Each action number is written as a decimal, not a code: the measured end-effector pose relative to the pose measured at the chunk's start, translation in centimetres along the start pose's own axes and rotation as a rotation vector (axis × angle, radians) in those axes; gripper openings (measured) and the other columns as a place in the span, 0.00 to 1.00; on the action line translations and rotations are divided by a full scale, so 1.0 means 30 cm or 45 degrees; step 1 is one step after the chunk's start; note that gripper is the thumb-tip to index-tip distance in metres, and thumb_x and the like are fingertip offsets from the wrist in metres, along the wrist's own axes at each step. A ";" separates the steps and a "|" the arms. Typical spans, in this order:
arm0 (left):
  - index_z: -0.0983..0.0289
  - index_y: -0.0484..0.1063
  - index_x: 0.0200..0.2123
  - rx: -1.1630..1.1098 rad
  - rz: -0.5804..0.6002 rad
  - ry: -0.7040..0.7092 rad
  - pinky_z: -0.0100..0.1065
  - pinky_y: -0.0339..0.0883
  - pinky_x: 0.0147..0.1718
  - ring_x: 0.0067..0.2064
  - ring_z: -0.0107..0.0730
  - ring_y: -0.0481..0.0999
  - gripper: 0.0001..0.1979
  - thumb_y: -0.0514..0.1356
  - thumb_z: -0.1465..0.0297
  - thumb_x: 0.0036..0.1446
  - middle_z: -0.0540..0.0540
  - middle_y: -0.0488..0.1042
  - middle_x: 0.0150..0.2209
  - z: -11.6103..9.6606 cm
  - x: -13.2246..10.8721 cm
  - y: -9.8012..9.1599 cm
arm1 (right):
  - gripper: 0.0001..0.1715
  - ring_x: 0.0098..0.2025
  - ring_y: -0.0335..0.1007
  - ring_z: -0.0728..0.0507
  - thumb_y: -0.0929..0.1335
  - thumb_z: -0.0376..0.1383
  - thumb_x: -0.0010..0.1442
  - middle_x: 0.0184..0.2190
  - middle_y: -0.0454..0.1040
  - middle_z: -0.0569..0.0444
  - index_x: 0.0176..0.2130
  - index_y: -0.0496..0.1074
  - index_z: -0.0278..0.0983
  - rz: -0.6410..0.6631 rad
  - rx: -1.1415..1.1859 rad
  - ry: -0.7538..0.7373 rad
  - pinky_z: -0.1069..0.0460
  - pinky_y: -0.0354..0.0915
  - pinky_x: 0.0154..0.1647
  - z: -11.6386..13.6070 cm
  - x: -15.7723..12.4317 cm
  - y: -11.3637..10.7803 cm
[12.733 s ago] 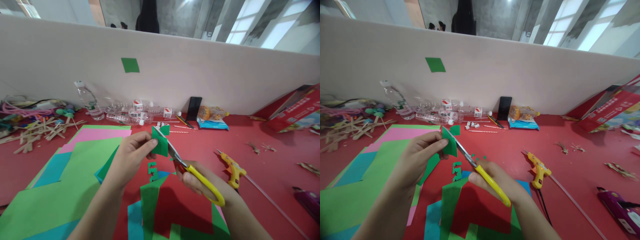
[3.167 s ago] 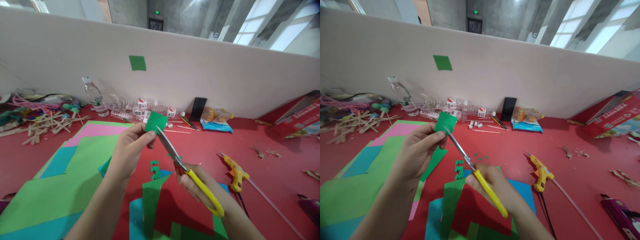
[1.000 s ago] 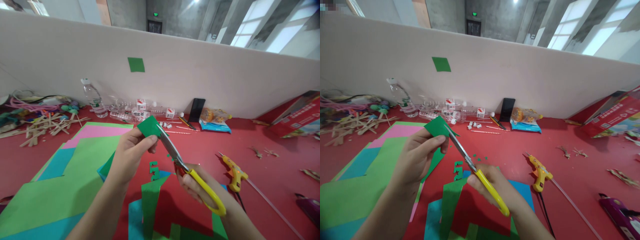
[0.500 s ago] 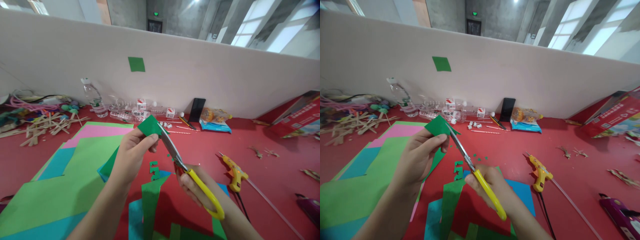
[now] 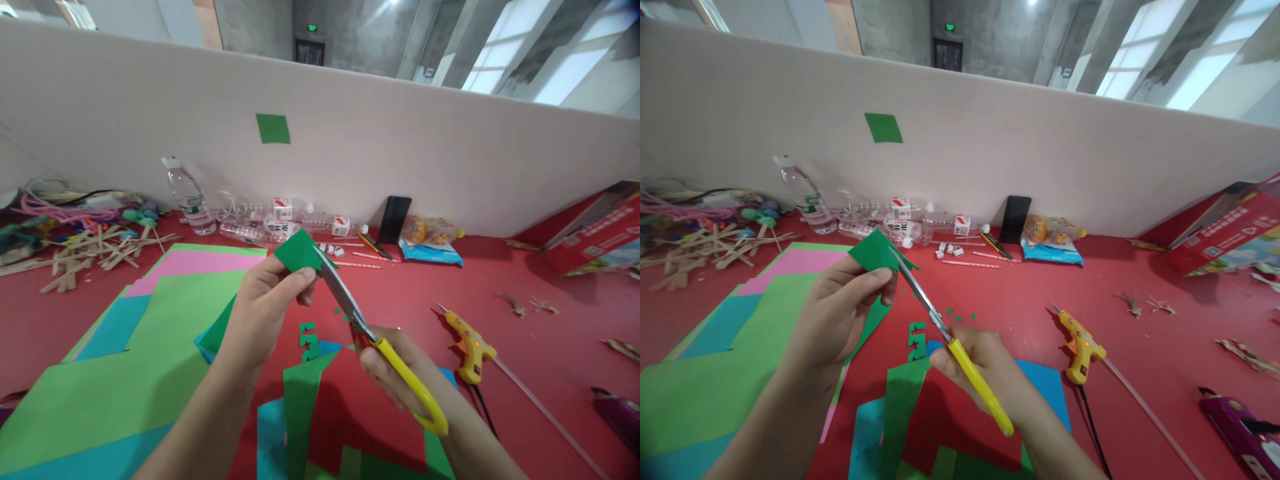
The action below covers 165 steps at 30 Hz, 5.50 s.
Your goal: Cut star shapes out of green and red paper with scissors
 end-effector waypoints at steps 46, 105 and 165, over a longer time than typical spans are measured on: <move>0.61 0.73 0.24 0.227 0.007 0.053 0.28 0.66 0.26 0.25 0.25 0.71 0.08 0.66 0.72 0.54 0.47 0.71 0.20 -0.035 0.024 -0.052 | 0.36 0.22 0.49 0.51 0.65 0.68 0.63 0.21 0.56 0.63 0.29 0.59 0.41 0.123 -0.038 -0.026 0.54 0.46 0.22 -0.011 -0.003 -0.013; 0.62 0.75 0.23 0.091 -0.092 -0.039 0.26 0.64 0.24 0.23 0.23 0.70 0.05 0.68 0.73 0.48 0.46 0.72 0.19 -0.033 0.013 -0.034 | 0.41 0.19 0.44 0.52 0.61 0.75 0.60 0.18 0.52 0.65 0.27 0.54 0.42 0.088 -0.042 0.074 0.53 0.39 0.19 -0.017 0.003 0.007; 0.60 0.75 0.27 0.557 -0.087 0.269 0.29 0.69 0.27 0.26 0.27 0.72 0.08 0.63 0.72 0.60 0.47 0.72 0.22 -0.083 0.004 -0.057 | 0.37 0.19 0.45 0.52 0.63 0.69 0.65 0.18 0.52 0.65 0.28 0.55 0.42 0.214 0.036 0.000 0.53 0.41 0.19 -0.023 -0.009 -0.036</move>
Point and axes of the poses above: each hand's wrist, its own x-axis towards the middle knuckle, its own y-axis out of the palm, z = x × y, the point moved 3 cm from there along x, towards the middle knuckle
